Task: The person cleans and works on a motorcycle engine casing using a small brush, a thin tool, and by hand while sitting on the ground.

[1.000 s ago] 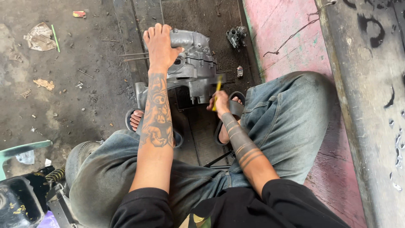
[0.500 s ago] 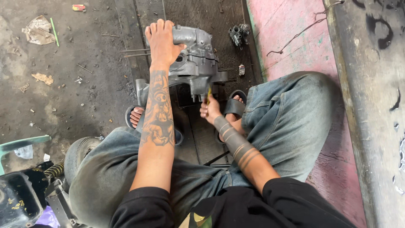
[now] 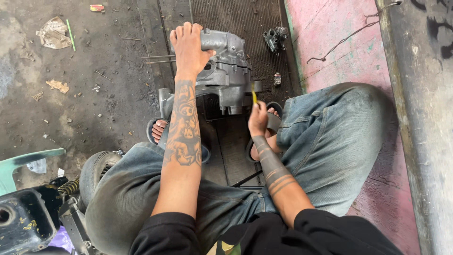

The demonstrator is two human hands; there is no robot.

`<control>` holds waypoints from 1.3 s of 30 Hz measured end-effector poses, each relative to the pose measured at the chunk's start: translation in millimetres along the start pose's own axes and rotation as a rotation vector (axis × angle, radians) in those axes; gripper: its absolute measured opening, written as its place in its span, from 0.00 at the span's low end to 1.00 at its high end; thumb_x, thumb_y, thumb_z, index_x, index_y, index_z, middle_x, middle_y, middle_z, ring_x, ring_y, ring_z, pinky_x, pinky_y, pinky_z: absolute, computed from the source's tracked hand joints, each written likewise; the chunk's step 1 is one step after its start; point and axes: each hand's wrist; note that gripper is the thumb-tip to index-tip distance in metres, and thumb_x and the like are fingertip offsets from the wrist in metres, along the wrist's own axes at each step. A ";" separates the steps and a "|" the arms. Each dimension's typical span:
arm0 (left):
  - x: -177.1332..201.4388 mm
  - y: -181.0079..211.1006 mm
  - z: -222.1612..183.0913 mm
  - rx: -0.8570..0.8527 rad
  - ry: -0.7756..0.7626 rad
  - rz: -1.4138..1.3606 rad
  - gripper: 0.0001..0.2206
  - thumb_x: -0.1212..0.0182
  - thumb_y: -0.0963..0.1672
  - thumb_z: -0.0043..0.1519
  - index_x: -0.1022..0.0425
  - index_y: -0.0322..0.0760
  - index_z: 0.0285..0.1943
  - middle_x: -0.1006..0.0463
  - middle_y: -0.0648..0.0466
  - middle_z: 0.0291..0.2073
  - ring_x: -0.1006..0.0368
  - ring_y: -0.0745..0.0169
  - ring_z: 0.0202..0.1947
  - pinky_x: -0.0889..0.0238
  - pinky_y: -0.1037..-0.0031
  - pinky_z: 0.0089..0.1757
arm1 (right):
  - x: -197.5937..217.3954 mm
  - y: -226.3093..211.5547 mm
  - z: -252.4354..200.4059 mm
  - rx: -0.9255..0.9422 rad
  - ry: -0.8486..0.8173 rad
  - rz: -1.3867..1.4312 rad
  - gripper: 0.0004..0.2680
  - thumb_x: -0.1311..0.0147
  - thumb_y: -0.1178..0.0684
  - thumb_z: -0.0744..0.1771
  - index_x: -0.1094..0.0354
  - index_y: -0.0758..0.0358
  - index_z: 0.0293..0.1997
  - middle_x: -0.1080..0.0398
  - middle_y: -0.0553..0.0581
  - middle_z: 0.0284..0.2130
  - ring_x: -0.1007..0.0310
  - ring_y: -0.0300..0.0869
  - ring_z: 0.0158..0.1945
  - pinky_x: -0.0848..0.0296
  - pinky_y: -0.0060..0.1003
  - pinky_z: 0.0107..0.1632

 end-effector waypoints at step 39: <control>0.4 1.7 0.1 0.004 0.003 0.028 0.31 0.18 0.54 0.49 0.30 0.42 0.55 0.33 0.54 0.47 0.37 0.49 0.50 0.51 0.51 0.59 | -39.8 -25.3 53.1 -0.106 -0.292 0.390 0.13 0.63 0.40 0.72 0.40 0.54 0.34 0.47 0.49 0.12 0.52 0.36 0.09 0.55 0.34 0.08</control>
Point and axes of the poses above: each hand's wrist, its own z-axis towards the middle knuckle, its own x-axis out of the back of the hand, y = z × x
